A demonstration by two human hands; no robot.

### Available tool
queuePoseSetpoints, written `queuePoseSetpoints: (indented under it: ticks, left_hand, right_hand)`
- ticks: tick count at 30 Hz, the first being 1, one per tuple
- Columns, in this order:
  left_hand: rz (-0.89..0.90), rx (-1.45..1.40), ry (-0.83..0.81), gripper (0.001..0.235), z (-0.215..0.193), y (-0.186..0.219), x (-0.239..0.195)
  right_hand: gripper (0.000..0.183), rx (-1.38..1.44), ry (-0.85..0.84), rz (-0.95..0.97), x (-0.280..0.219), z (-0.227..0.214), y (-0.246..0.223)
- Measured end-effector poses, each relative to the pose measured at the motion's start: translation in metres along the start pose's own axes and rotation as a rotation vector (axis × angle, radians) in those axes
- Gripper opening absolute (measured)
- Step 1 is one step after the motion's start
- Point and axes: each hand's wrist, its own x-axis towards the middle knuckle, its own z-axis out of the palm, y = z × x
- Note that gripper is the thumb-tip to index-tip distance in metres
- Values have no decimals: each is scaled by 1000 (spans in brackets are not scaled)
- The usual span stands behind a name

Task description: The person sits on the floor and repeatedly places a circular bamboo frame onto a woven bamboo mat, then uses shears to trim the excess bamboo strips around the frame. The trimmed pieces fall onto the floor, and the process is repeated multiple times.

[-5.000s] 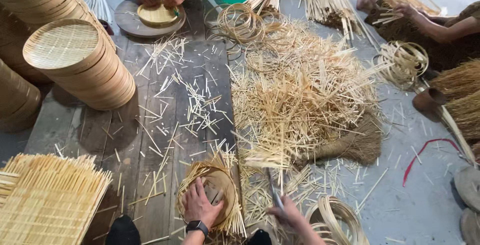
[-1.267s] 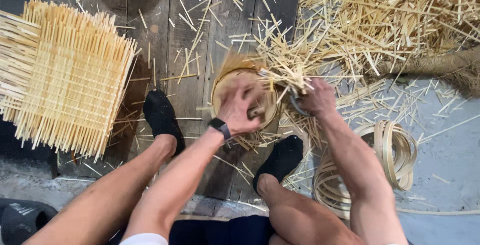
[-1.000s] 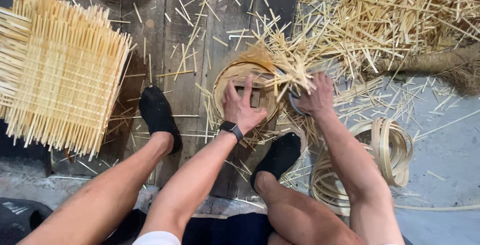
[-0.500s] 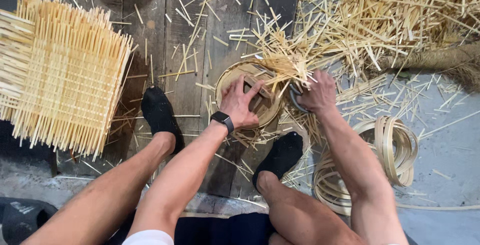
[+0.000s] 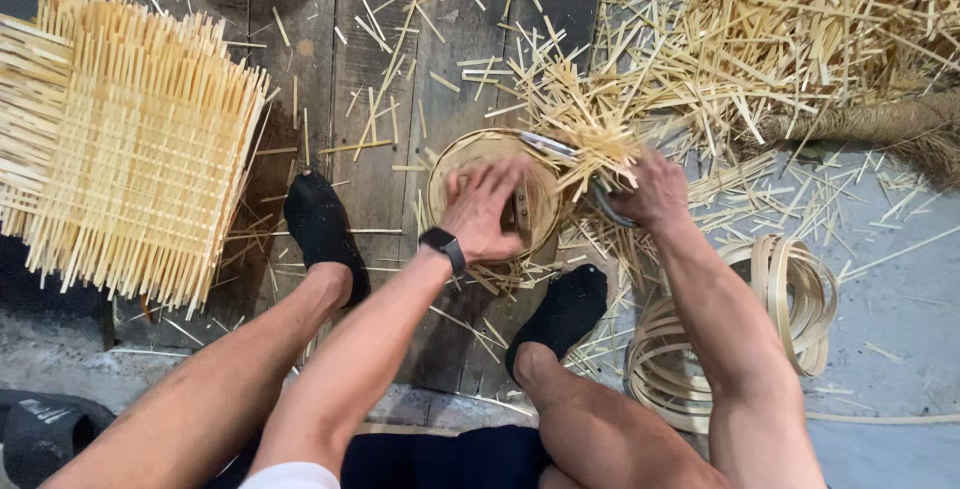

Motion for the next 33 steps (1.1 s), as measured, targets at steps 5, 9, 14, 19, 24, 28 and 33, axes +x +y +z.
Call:
queuePoseSetpoints:
  ticks: [5,9,14,19,24,28,33]
  left_hand:
    - [-117,20,64,105,21,19,-4]
    - [-52,56,-7,105,19,14,-3]
    - [65,21,-96,102,9,-3,-2]
    - [166,30,-66,99,9,-8,2]
    - [282,55,-187,100,11,-10,4]
    - [334,125,-168,86,17,-16,-1]
    - [356,-2,-77,73,33,-21,-1]
  right_hand:
    - [81,-141,410,-187,-8,-8,-4]
    - [80,-124,323,-144,0,-15,-32]
    - [68,-100,-141,26,-1,-24,-13]
    - [85,-192,307,-199,-5,-11,0]
    - [73,-274,236,-181,6,4,-12]
    - [47,-146,69,-134,5,4,0]
    - [43,-115,118,-90,1,-3,10]
